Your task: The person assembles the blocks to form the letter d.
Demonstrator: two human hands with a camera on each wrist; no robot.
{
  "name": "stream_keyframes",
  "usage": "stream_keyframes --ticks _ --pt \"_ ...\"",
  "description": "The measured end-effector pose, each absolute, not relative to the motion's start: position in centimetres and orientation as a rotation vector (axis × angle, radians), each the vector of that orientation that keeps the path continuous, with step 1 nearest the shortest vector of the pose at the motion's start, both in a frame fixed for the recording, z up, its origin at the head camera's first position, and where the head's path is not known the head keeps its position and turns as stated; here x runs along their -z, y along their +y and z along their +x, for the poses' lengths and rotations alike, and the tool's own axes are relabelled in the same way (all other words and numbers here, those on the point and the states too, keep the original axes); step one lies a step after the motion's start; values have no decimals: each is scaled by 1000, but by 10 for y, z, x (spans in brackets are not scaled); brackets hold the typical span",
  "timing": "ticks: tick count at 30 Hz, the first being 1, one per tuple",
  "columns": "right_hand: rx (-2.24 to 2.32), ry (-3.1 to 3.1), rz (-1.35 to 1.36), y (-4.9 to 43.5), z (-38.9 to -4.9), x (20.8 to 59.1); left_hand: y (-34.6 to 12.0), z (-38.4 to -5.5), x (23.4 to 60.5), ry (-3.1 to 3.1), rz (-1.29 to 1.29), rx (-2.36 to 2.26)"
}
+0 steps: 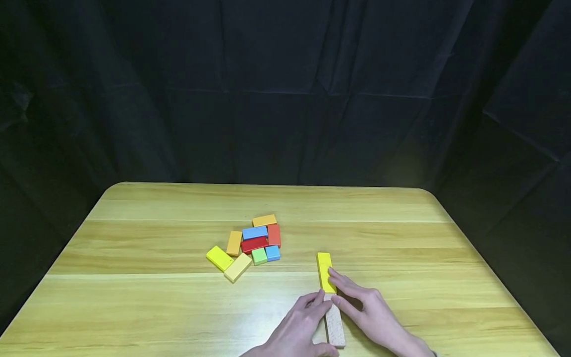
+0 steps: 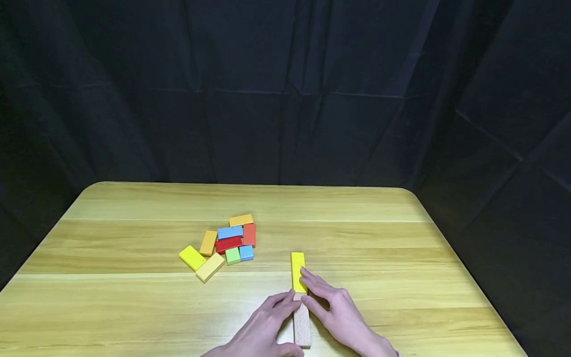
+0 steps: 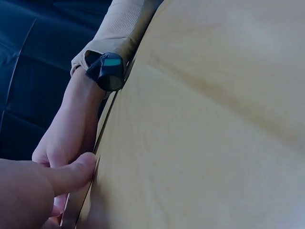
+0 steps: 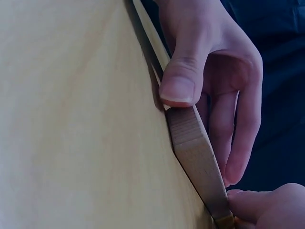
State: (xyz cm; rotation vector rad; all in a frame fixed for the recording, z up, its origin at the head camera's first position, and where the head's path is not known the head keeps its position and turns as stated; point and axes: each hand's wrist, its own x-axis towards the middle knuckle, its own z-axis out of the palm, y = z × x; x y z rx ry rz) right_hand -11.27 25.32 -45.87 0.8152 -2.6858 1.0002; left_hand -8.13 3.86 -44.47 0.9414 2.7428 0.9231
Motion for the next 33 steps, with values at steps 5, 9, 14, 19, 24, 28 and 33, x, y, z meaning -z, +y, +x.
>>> stream_keyframes --ticks 5,9,14,19,24,28,33 --pt "-1020 -2682 802 254 -113 460 34 -83 446 2741 972 -961" --pt "-1046 -2689 784 253 -113 461 27 -83 448 2758 1013 -1023" --pt "-1067 -2686 775 253 -113 462 8 -84 444 2785 941 -1148" --pt "-1061 -2700 756 253 -113 461 -17 -86 440 2882 808 -1286" --pt "-1079 -2713 737 254 -113 461 -45 -93 440 3005 635 -1412" --pt "-1082 -2712 736 254 -112 461 -69 -100 442 3106 504 -1450" --pt "-1096 -2701 748 255 -111 461 -97 -108 444 3204 412 -1444"
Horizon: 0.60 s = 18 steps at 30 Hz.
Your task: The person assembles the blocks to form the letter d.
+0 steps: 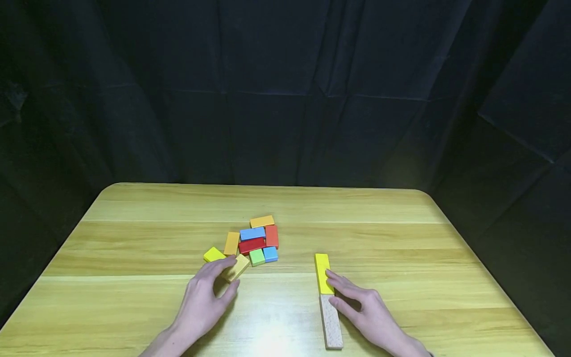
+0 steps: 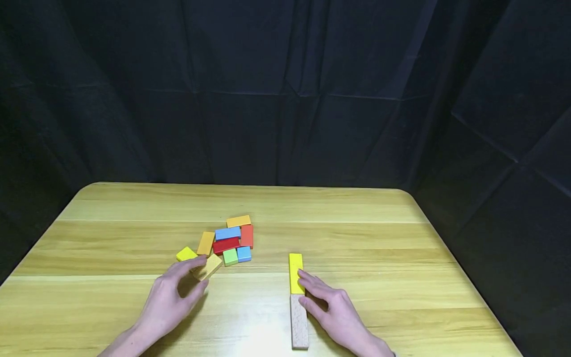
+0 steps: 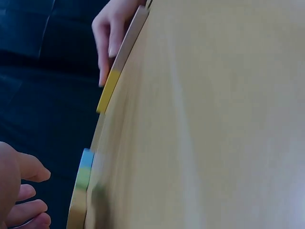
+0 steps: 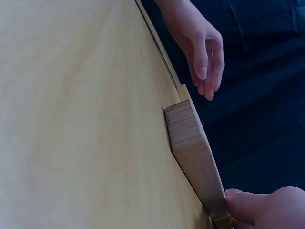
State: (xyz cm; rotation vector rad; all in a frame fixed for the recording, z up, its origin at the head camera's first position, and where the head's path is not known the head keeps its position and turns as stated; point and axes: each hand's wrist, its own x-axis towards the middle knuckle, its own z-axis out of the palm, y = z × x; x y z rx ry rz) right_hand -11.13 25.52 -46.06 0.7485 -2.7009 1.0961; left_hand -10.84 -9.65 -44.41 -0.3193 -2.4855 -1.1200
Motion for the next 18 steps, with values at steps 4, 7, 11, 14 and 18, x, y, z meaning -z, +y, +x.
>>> stream_keyframes --ticks 4,7,11,14,18 --pt "-1097 -2694 758 256 -111 461 -114 -114 444 -2466 -274 1095" --pt "-1095 -2695 758 256 -111 461 -123 -117 444 -2486 -223 1085" --pt "-1082 -2697 759 256 -110 461 -131 -121 445 -2544 -146 1073" --pt "-1071 -2697 763 256 -110 461 -134 -123 446 -2589 -104 1069" --pt "-1072 -2696 769 255 -110 461 -135 -125 446 -2631 -52 1098"
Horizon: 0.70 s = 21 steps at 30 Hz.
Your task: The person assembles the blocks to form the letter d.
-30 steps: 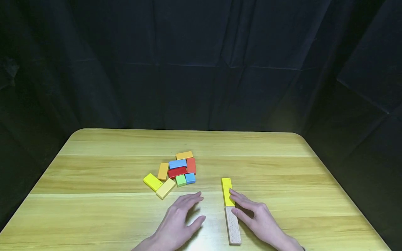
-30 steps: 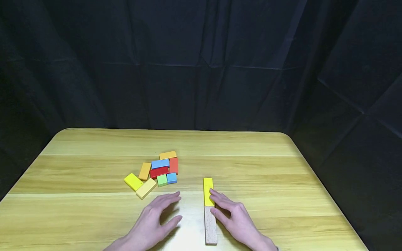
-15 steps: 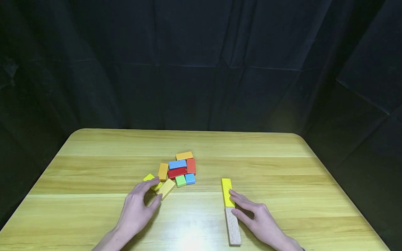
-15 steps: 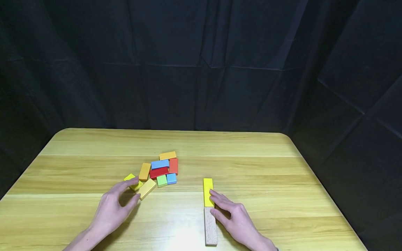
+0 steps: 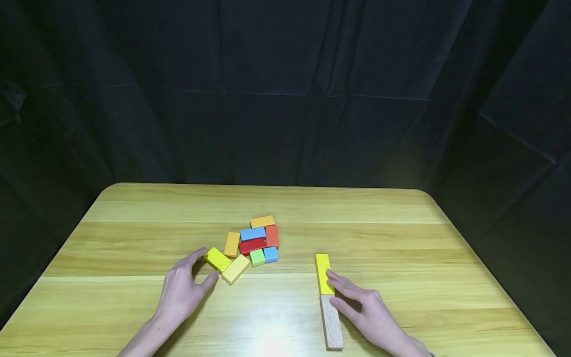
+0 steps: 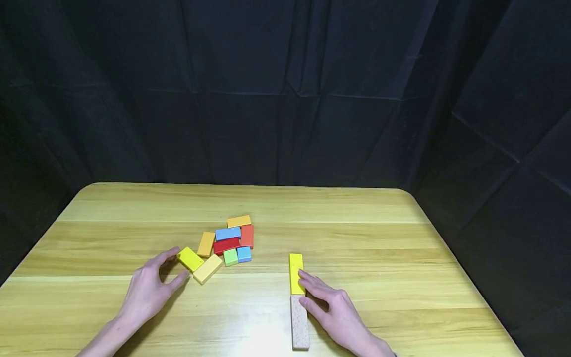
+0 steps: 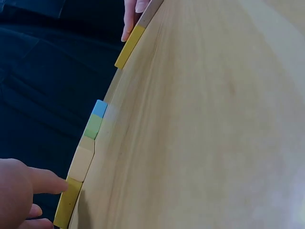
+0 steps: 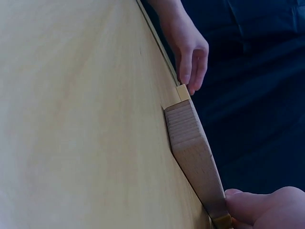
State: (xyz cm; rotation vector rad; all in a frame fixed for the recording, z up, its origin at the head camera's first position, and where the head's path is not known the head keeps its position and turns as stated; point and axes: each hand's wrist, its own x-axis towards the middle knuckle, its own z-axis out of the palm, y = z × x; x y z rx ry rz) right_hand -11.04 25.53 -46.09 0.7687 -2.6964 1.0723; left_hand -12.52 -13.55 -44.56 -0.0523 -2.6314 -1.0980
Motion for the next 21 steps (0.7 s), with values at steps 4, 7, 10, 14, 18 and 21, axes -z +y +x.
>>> stream_keyframes --ticks 4,7,10,14,18,21 --pt "-1069 -2697 769 255 -110 460 -135 -127 447 -2661 -9 1139" --pt "-1064 -2695 771 255 -110 460 -134 -129 447 -2670 6 1145" --pt "-1060 -2692 773 255 -110 460 -132 -130 448 -2673 11 1133" --pt "-1048 -2691 774 256 -110 461 -130 -132 451 -2669 14 1111" --pt "-1037 -2690 775 256 -111 461 -130 -133 453 -2650 13 1103" --pt "-1035 -2689 772 255 -111 462 -131 -133 454 -2633 2 1081"
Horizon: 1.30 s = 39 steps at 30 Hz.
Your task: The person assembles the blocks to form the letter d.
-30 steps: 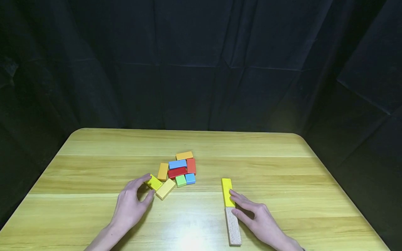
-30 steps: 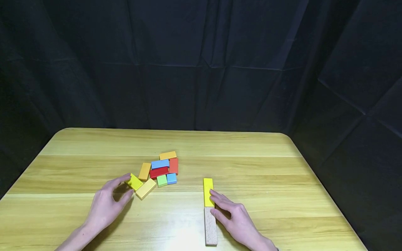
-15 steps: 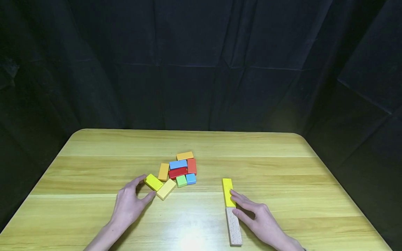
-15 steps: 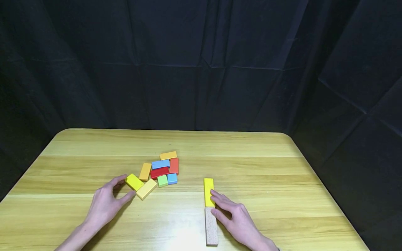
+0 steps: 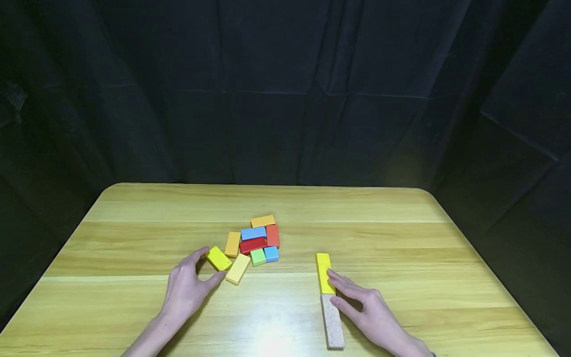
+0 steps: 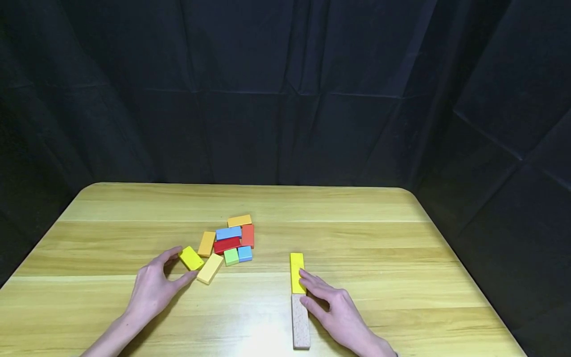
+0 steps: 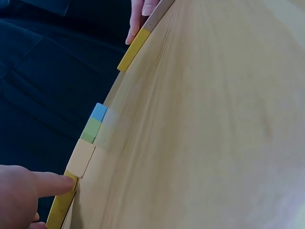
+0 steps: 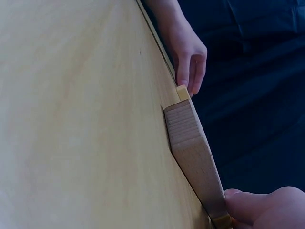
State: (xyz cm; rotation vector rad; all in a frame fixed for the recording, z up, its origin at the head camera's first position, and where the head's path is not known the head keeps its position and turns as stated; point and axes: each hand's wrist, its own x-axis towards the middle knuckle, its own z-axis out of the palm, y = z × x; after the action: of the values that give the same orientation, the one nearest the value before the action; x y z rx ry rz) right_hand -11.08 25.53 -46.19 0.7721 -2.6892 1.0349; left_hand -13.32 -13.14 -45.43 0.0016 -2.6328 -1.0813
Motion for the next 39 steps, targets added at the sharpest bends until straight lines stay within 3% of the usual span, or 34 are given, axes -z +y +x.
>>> stream_keyframes --ticks 39 --pt "-1039 -2706 817 257 -112 460 -136 -130 450 -2543 8 1176"
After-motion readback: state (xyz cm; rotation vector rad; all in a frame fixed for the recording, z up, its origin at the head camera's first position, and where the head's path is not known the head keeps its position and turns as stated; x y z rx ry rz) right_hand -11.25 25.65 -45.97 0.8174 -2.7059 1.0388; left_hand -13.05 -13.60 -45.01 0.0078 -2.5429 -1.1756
